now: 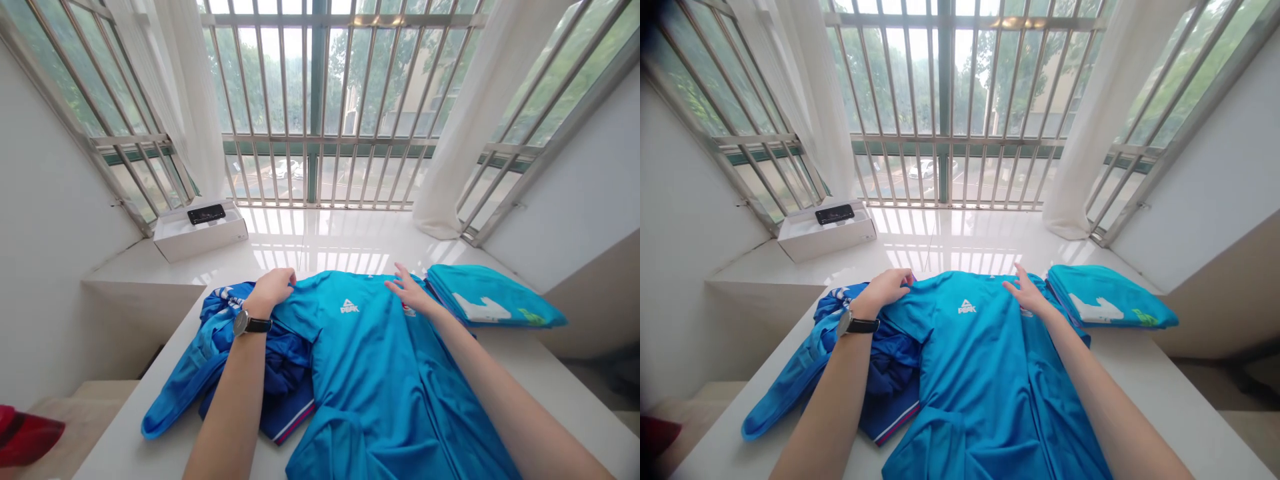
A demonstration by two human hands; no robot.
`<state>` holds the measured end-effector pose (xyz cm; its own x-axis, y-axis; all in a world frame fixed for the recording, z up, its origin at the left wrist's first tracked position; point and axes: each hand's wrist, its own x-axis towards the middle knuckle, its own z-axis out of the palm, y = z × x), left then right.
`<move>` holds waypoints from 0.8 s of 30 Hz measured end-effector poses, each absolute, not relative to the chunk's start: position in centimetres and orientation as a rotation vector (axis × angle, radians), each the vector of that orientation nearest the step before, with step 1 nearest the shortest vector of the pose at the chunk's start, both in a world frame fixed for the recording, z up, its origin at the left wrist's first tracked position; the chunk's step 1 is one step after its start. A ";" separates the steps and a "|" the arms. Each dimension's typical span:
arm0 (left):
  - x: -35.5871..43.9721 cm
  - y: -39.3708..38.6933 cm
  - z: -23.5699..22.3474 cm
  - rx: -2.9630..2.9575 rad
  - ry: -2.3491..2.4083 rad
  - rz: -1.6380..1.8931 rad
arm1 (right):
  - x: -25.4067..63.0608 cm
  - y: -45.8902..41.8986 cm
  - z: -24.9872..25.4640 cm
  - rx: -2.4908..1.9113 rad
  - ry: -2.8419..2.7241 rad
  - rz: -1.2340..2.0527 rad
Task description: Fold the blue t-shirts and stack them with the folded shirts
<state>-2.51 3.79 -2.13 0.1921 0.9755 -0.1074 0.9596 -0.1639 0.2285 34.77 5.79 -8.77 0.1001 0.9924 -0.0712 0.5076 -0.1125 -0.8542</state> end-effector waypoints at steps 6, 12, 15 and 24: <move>-4.2 3.2 -1.0 2.138 1.843 -0.002 | 33.9 -6.0 -5.3 -1.516 -2.049 0.871; -3.8 3.2 -0.4 2.210 1.893 0.282 | 28.5 -17.0 -3.5 -1.411 -2.240 1.192; -3.4 3.4 -0.4 2.054 2.219 0.661 | 25.4 -19.1 -3.8 -1.469 -2.330 1.227; -2.4 -0.8 3.4 2.320 2.023 0.698 | 26.2 -21.0 -4.8 -1.525 -2.246 1.088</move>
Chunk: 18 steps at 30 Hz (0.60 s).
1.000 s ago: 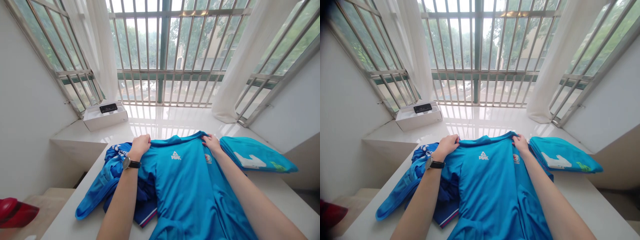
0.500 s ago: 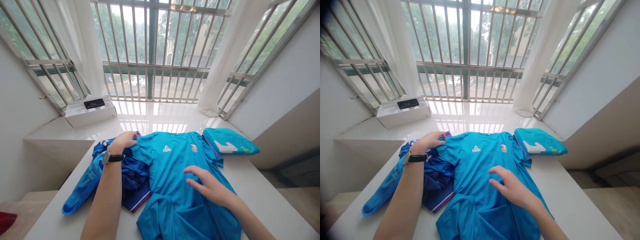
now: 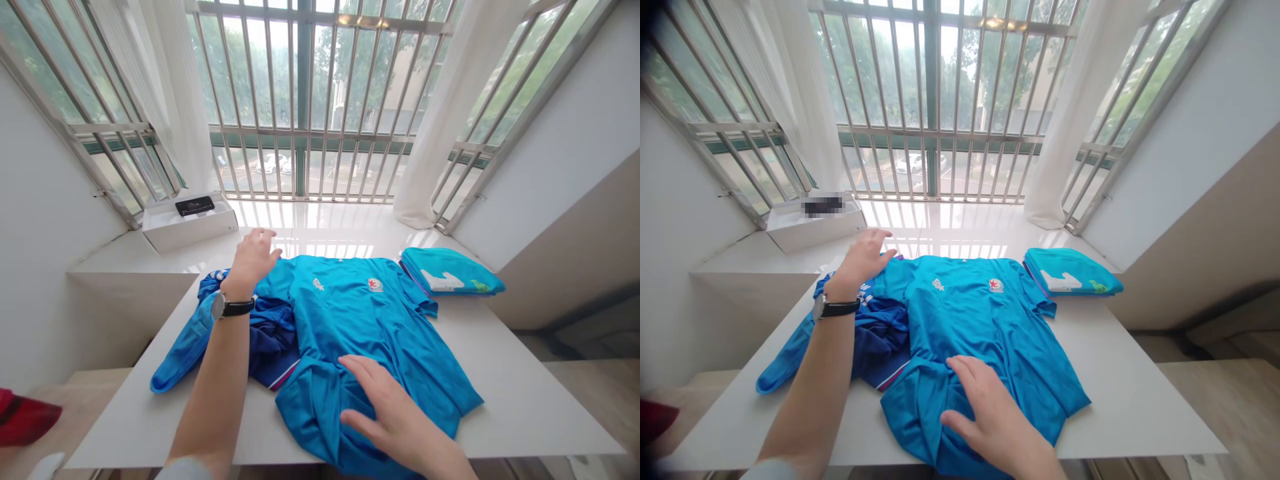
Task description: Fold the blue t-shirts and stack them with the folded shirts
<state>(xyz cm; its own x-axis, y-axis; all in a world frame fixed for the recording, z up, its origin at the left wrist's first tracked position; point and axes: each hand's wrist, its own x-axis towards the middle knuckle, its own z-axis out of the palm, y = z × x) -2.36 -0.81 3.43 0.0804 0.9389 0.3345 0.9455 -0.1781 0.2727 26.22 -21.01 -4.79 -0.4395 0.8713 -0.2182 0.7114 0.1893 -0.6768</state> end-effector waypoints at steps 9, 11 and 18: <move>2.6 -15.2 1.2 -3.389 -1.308 -0.071 | 36.1 -18.4 -7.0 -1.797 -1.946 0.563; 3.1 -17.7 -1.2 -3.365 -1.378 0.026 | 36.7 -17.4 -7.4 -1.872 -1.924 0.535; 3.5 -20.5 -5.2 -3.096 -1.811 -0.048 | 35.8 -13.8 -8.5 -2.154 -1.953 0.449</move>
<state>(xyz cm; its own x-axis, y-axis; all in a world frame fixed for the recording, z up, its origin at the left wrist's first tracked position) 3.50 -20.54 -5.17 0.5148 0.8348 -0.1952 0.8231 -0.4177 0.3847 35.78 -13.84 -8.53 0.0815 0.9926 -0.0895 0.9321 -0.1077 -0.3459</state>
